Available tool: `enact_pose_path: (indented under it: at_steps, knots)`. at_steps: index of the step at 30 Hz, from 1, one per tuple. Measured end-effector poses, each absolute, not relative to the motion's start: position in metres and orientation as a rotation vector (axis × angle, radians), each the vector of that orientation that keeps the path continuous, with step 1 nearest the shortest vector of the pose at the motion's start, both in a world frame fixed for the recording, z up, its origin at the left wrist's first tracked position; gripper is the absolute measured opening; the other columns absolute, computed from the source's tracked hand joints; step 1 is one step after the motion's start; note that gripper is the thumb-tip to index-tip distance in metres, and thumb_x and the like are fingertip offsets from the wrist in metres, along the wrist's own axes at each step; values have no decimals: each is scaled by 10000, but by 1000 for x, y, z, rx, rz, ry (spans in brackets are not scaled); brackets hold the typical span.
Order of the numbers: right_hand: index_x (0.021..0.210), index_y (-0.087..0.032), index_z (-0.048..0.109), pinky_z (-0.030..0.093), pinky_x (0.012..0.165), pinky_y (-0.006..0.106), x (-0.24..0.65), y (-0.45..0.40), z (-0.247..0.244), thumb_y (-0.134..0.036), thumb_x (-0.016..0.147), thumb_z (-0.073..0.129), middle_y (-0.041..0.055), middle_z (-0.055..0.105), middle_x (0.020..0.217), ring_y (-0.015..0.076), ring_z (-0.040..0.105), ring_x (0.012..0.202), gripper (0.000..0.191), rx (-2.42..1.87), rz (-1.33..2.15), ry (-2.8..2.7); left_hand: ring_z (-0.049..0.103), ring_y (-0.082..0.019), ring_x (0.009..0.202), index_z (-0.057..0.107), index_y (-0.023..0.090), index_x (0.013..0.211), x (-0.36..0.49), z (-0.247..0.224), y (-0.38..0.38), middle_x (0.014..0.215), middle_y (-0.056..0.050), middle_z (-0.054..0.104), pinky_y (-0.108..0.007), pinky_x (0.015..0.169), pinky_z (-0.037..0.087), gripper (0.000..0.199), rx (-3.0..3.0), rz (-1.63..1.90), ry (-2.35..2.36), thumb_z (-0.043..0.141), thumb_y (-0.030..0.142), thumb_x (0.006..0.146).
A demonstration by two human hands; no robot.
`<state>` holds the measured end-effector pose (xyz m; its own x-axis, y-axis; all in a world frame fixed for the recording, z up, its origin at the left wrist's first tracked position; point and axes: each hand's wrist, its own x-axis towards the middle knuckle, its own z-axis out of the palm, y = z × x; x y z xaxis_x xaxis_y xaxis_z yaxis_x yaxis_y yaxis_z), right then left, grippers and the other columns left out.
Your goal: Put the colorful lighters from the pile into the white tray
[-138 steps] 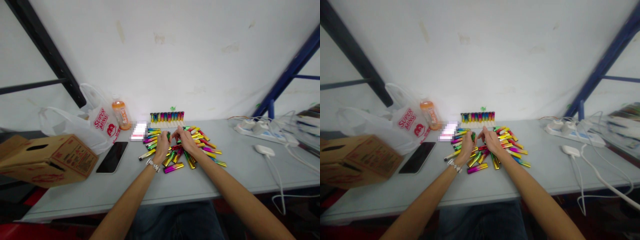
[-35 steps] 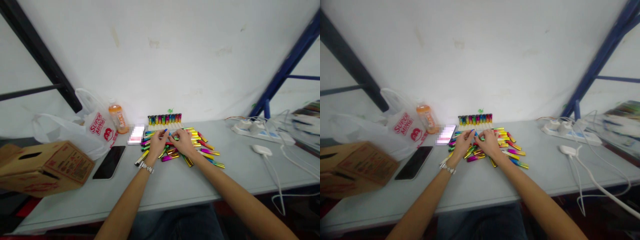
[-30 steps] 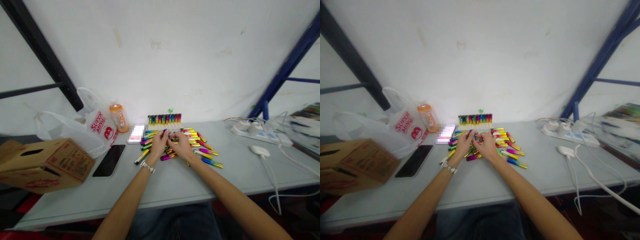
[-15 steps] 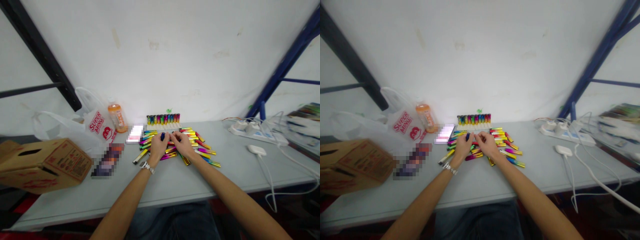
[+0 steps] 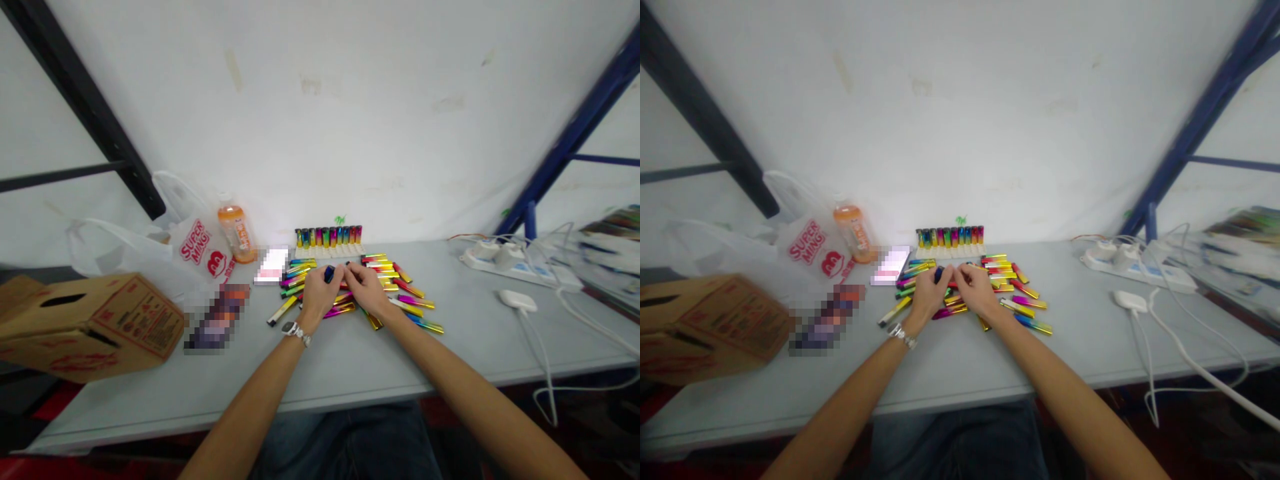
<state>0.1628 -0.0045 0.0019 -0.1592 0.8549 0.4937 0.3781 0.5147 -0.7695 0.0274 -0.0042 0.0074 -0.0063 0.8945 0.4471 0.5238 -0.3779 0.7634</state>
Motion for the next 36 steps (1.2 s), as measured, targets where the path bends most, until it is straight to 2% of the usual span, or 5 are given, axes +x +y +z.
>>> enact_pose_path:
  at_steps: [6,16,21,27,36]
  knots:
    - [645,-200,430,303,585,262,162,-3,-1,-434,954,418,-36,432,605,125,414,611,387,-1030,602,-1763,316,-93,501,366,188,534,27,6,-5,495,55,345,-266,521,221,512,1917,1347,1444,461,534,900]
    - [621,-208,386,311,609,271,162,-2,-2,-413,949,407,-35,407,597,133,412,615,387,-1024,584,-1787,416,-120,540,486,180,585,27,3,3,550,21,501,-266,555,245,346,1960,1279,1529,453,368,873]
    - [638,-208,419,324,602,271,163,-4,0,-464,965,394,-32,428,609,134,427,615,416,-1024,599,-1756,442,-134,562,512,182,603,27,6,-3,579,6,538,-274,572,271,405,1942,1283,1534,434,441,906]
    - [761,-202,523,367,564,261,158,-8,3,-577,891,517,-29,529,641,130,474,592,397,-1088,709,-1633,488,-167,614,463,206,626,23,7,-8,614,-11,545,-304,625,338,517,1986,1297,1465,214,468,996]
    - [752,-179,598,451,589,282,160,1,0,-550,751,685,3,604,658,147,544,611,381,-1051,918,-1453,557,-207,939,604,201,949,31,-3,-9,955,-71,639,-383,955,407,473,2244,1199,1417,179,393,1030]
